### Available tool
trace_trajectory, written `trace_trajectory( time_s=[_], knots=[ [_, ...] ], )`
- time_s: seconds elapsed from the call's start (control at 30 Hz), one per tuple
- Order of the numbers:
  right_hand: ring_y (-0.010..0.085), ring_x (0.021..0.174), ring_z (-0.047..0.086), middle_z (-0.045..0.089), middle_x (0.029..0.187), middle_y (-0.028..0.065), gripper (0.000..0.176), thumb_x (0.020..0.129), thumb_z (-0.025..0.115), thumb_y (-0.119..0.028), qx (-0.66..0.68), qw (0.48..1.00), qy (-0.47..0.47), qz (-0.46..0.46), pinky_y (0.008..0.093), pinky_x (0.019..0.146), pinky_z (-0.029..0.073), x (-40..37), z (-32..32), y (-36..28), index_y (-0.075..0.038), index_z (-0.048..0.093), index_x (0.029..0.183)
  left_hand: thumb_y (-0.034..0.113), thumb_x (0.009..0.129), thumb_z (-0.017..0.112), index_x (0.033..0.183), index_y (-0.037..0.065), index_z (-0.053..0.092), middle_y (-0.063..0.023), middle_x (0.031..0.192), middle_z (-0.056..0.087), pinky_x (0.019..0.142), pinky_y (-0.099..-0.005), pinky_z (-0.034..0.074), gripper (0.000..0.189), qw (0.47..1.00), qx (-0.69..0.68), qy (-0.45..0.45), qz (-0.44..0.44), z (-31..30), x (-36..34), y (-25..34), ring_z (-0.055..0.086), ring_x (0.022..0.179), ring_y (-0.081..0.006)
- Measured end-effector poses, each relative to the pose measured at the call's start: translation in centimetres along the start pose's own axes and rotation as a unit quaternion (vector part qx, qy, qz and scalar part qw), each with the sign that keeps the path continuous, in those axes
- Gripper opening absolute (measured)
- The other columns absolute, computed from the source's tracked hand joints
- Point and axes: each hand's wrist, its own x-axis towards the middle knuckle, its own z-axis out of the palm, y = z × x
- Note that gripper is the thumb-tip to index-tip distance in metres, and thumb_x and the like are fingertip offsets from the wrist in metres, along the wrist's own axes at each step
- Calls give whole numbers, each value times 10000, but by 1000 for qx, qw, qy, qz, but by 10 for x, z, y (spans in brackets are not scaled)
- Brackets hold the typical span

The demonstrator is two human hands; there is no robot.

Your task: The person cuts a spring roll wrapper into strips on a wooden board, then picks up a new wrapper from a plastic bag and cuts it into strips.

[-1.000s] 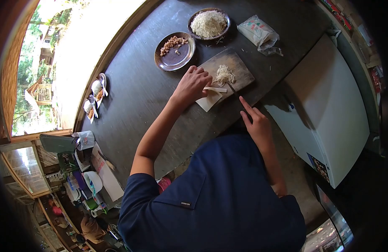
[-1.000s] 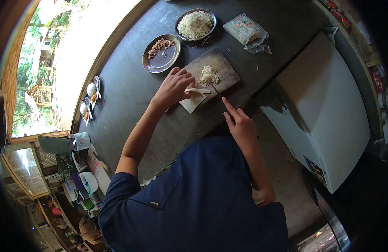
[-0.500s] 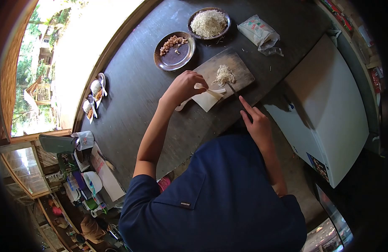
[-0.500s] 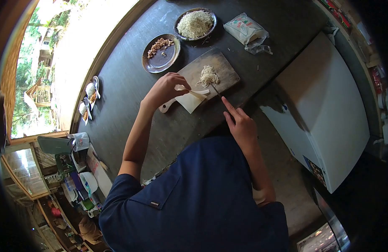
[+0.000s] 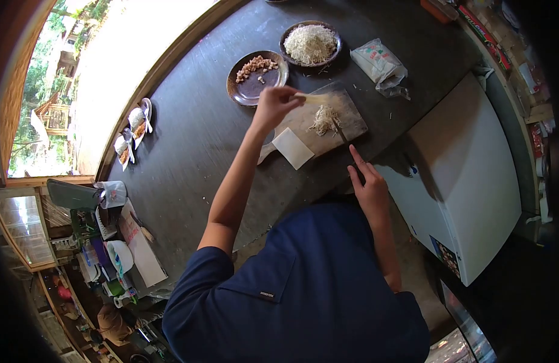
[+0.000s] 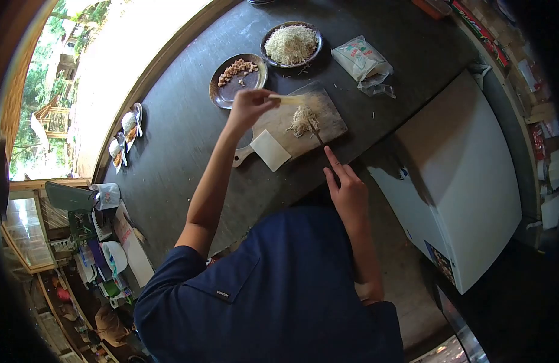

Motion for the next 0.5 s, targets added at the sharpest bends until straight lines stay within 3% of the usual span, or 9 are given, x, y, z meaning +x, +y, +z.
trace_trajectory(
  time_s=[0.07, 0.13, 0.27, 0.33, 0.37, 0.4, 0.47, 0.5],
  knots=[
    [322, 711, 645, 609, 823, 99, 554, 1041, 688, -253, 2, 1000, 6, 4, 466, 668, 555, 0, 0, 2, -366, 550, 1565, 189, 920, 835, 1061, -26, 817, -57, 852, 803, 695, -263, 560, 258, 999, -13, 2, -44, 10, -7, -33, 711, 768, -67],
    [322, 716, 646, 610, 826, 102, 547, 1041, 689, -253, 8, 1000, 9, 5, 469, 673, 553, -3, 0, 3, -364, 557, 1560, 190, 913, 838, 1061, -14, 819, -58, 832, 800, 672, -268, 553, 253, 998, -3, 56, -35, 17, -19, -35, 697, 720, -68],
    [327, 727, 655, 614, 829, 103, 551, 1039, 690, -254, 5, 1000, -8, 5, 469, 681, 557, -3, 3, 2, -369, 554, 1561, 177, 899, 841, 1067, -5, 818, -81, 883, 794, 736, -301, 571, 249, 993, 42, 66, -92, 11, -34, -21, 720, 770, -128],
    [332, 748, 672, 620, 841, 100, 548, 1044, 681, -265, 4, 1000, -25, -2, 467, 690, 563, -1, 6, 1, -374, 547, 1564, 169, 876, 847, 1076, 7, 821, -113, 993, 770, 846, -353, 579, 258, 982, 141, 118, 32, 8, -40, -18, 734, 897, -222],
    [332, 748, 672, 620, 841, 100, 548, 1044, 681, -265, 5, 1000, -28, -4, 467, 690, 563, 0, 6, -1, -374, 547, 1564, 188, 870, 870, 1186, 33, 802, -101, 1141, 745, 925, -346, 562, 359, 980, 157, 109, 58, 5, -44, -17, 710, 1053, -218],
    [335, 759, 679, 626, 855, 98, 546, 1046, 677, -271, 1, 999, -38, -8, 470, 695, 565, 1, 5, -4, -374, 544, 1566, 188, 870, 870, 1186, 33, 802, -101, 1141, 745, 925, -346, 562, 359, 980, 156, 110, 57, 2, -51, -16, 710, 1053, -218],
    [338, 770, 686, 631, 868, 96, 544, 1048, 672, -277, -2, 999, -48, -13, 472, 700, 567, 2, 2, -11, -375, 541, 1567, 245, 787, 918, 1355, 64, 713, -130, 1262, 702, 1045, -433, 512, 630, 960, 216, 133, 115, -1, -71, -10, 644, 1198, -332],
    [340, 774, 687, 632, 882, 93, 545, 1047, 671, -280, -9, 998, -68, -5, 475, 705, 569, 2, 1, -15, -373, 540, 1568, 245, 787, 918, 1355, 64, 713, -130, 1262, 702, 1045, -433, 512, 630, 960, 217, 134, 114, -3, -85, -4, 644, 1198, -332]
  ],
)
